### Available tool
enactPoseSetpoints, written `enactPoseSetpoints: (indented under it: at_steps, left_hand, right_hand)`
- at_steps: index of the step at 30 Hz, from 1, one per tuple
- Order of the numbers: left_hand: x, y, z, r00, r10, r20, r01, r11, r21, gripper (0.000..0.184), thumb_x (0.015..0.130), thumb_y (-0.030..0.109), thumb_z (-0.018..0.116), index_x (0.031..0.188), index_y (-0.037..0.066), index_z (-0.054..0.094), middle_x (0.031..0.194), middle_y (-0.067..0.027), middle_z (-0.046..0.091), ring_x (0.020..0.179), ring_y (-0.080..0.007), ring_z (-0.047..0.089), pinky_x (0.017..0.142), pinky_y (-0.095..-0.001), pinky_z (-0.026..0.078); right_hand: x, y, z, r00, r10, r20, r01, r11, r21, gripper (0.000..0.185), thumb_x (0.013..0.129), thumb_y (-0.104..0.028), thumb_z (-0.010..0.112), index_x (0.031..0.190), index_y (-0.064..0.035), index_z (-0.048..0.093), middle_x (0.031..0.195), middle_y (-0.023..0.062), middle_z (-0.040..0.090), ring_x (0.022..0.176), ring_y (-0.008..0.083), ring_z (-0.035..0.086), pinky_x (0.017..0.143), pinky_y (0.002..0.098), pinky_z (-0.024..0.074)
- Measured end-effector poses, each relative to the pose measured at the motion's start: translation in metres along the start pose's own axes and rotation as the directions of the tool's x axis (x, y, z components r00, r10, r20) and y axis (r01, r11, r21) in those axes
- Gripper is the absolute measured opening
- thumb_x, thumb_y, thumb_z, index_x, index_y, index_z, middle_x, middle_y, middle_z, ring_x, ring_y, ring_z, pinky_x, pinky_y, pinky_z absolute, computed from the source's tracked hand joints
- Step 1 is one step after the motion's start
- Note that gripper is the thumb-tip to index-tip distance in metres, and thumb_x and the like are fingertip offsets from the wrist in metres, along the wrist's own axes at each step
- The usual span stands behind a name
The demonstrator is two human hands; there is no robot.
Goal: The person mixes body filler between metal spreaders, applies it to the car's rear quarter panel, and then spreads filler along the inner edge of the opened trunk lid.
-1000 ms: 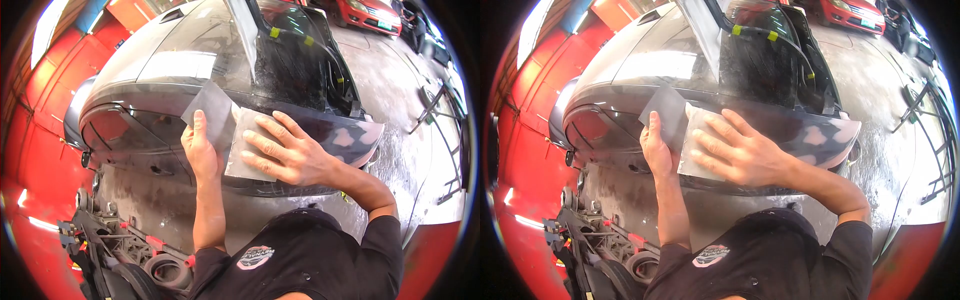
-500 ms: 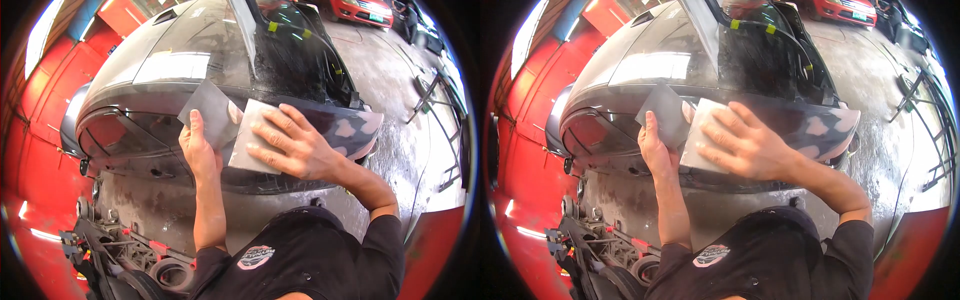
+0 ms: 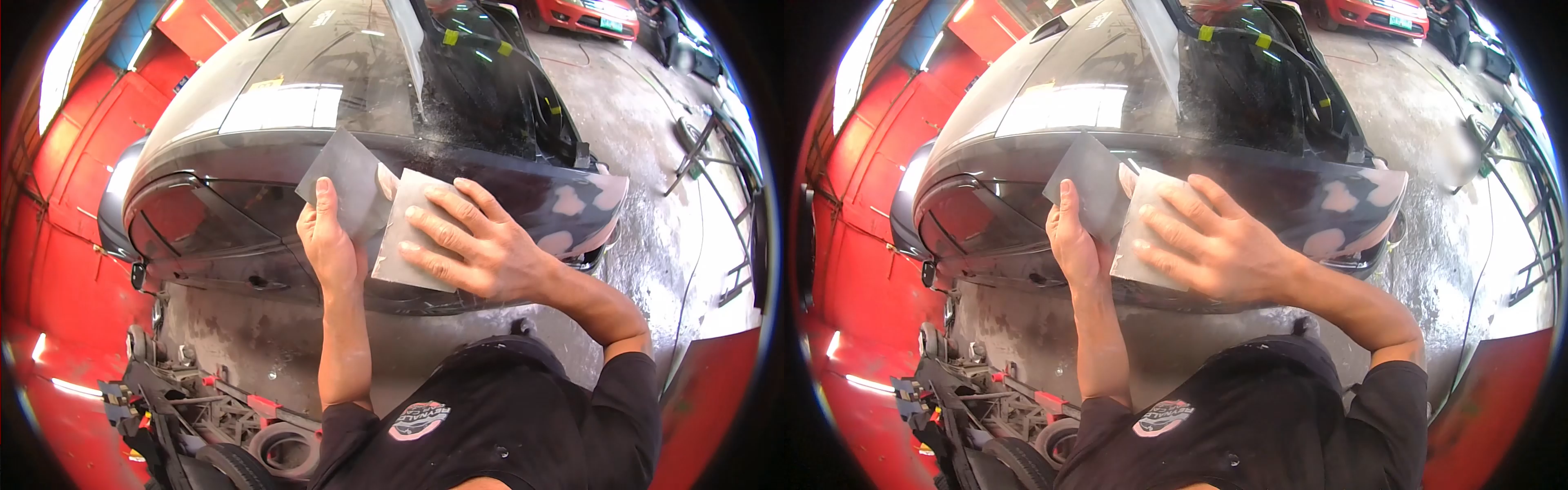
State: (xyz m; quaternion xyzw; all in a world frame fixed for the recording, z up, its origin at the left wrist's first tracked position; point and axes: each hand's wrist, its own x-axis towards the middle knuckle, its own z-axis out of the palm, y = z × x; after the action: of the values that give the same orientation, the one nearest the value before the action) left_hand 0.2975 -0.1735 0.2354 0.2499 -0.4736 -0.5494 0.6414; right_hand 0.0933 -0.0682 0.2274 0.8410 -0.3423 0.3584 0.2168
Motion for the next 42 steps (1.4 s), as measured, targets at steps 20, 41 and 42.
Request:
enactPoseSetpoints:
  at_steps: [20, 41, 42]
  left_hand:
    - [0.004, 0.037, 0.0, 0.936, 0.294, -0.196, -0.3, 0.954, 0.001, 0.045, 0.109, 0.03, 0.055, 0.126, -0.011, 0.06, 0.12, -0.0182, 0.069, 0.108, -0.0284, 0.07, 0.095, -0.0435, 0.058]
    - [-0.012, 0.051, 0.016, 0.899, 0.336, -0.281, -0.195, 0.881, 0.43, 0.042, 0.11, 0.027, 0.05, 0.125, -0.011, 0.058, 0.12, -0.0201, 0.067, 0.108, -0.0305, 0.069, 0.097, -0.0448, 0.057]
    - [-0.012, 0.049, 0.014, 0.901, 0.331, -0.28, -0.194, 0.885, 0.424, 0.042, 0.11, 0.027, 0.049, 0.125, -0.012, 0.058, 0.121, -0.0208, 0.067, 0.108, -0.0311, 0.07, 0.097, -0.0454, 0.058]
  right_hand:
    - [-0.021, 0.048, 0.023, 0.936, 0.332, -0.115, -0.251, 0.861, 0.442, 0.034, 0.091, 0.004, 0.062, 0.124, -0.0014, 0.068, 0.126, 0.0151, 0.065, 0.122, 0.0314, 0.062, 0.105, 0.042, 0.0494]
    - [0.153, 0.217, -0.015, 0.048, 0.818, -0.574, 0.417, 0.506, 0.755, 0.024, 0.104, -0.006, 0.06, 0.126, 0.0011, 0.065, 0.086, -0.0051, 0.06, 0.073, 0.0017, 0.046, 0.063, 0.02, 0.0382]
    - [0.157, 0.223, -0.017, 0.037, 0.802, -0.596, 0.431, 0.525, 0.734, 0.027, 0.104, -0.005, 0.059, 0.13, 0.0009, 0.064, 0.086, -0.0048, 0.06, 0.073, 0.0016, 0.046, 0.062, 0.02, 0.0384]
